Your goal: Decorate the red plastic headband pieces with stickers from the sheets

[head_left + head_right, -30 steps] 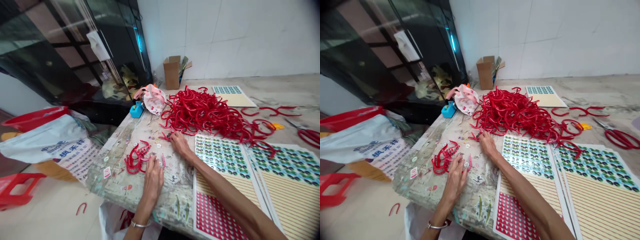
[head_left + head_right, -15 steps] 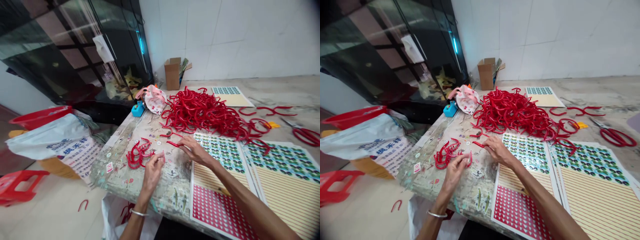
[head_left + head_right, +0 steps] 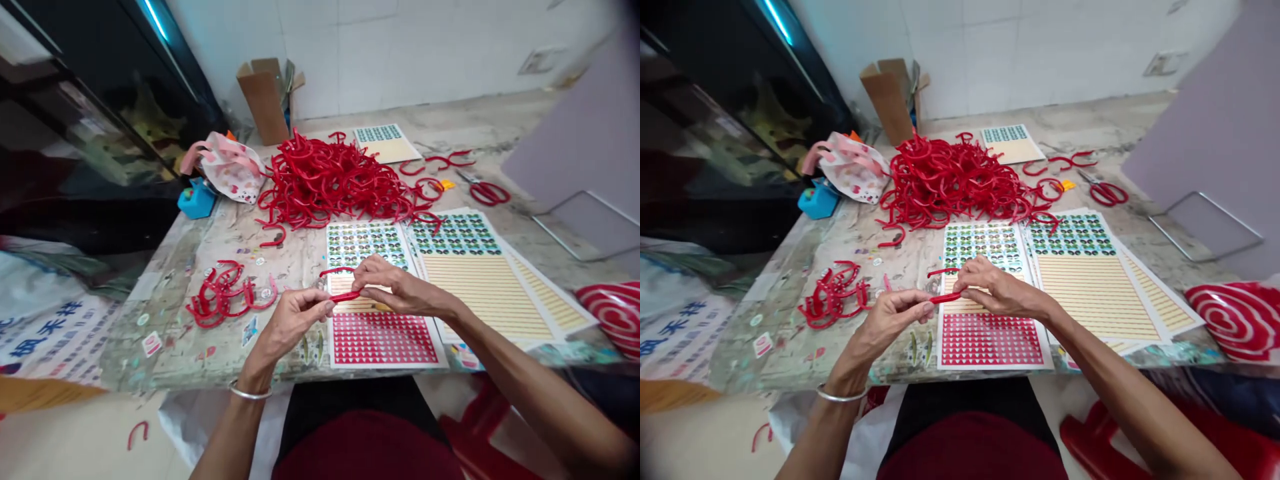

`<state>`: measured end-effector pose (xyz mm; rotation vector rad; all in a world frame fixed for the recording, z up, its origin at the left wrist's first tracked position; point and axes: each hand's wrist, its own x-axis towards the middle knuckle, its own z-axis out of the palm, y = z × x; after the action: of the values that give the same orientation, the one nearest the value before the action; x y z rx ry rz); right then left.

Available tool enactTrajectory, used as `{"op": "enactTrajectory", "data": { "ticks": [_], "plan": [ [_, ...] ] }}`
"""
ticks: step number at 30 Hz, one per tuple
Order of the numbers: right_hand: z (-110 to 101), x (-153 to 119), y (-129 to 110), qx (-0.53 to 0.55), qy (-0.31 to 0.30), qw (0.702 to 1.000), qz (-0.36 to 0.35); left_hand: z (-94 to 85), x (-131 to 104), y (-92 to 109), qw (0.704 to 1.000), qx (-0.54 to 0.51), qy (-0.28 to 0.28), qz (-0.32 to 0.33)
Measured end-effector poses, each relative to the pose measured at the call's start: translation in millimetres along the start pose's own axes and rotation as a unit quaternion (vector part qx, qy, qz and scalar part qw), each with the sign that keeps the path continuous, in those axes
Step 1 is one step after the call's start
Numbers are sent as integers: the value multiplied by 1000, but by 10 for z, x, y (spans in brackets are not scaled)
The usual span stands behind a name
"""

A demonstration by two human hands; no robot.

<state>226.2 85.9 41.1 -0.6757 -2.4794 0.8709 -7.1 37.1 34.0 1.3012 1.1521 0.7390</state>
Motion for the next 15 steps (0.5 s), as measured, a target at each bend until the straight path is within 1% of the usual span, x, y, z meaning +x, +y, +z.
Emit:
{"op": "enactTrajectory", "data": {
  "ticks": [2, 3, 5, 6, 7, 8, 10, 12, 15],
  "plan": [
    [12, -50, 24, -6, 34, 999, 6, 67, 23, -13, 1000, 24, 17, 4],
    [44, -89, 47, -13, 65, 998, 16, 99, 38, -31, 999, 33, 40, 11],
    [171, -207, 115, -39, 146, 987, 59, 153, 66, -95, 993, 28, 109, 24],
    [260, -284, 156, -58, 189, 977, 86, 175, 77, -141, 988, 12, 149, 26],
    [361, -370, 197, -82, 216, 966, 114, 194, 85, -195, 982, -10, 187, 26],
    [466, -457, 235, -107, 221, 960, 138, 212, 86, -256, 975, -33, 217, 24],
    [658, -609, 288, -144, 183, 956, 178, 252, 72, -382, 965, -67, 253, 20],
    [790, -700, 308, -169, 165, 949, 211, 305, 38, -498, 962, -74, 263, 11],
    [869, -701, 306, -182, 159, 942, 231, 404, -22, -633, 961, -62, 271, -3]
  ]
}}
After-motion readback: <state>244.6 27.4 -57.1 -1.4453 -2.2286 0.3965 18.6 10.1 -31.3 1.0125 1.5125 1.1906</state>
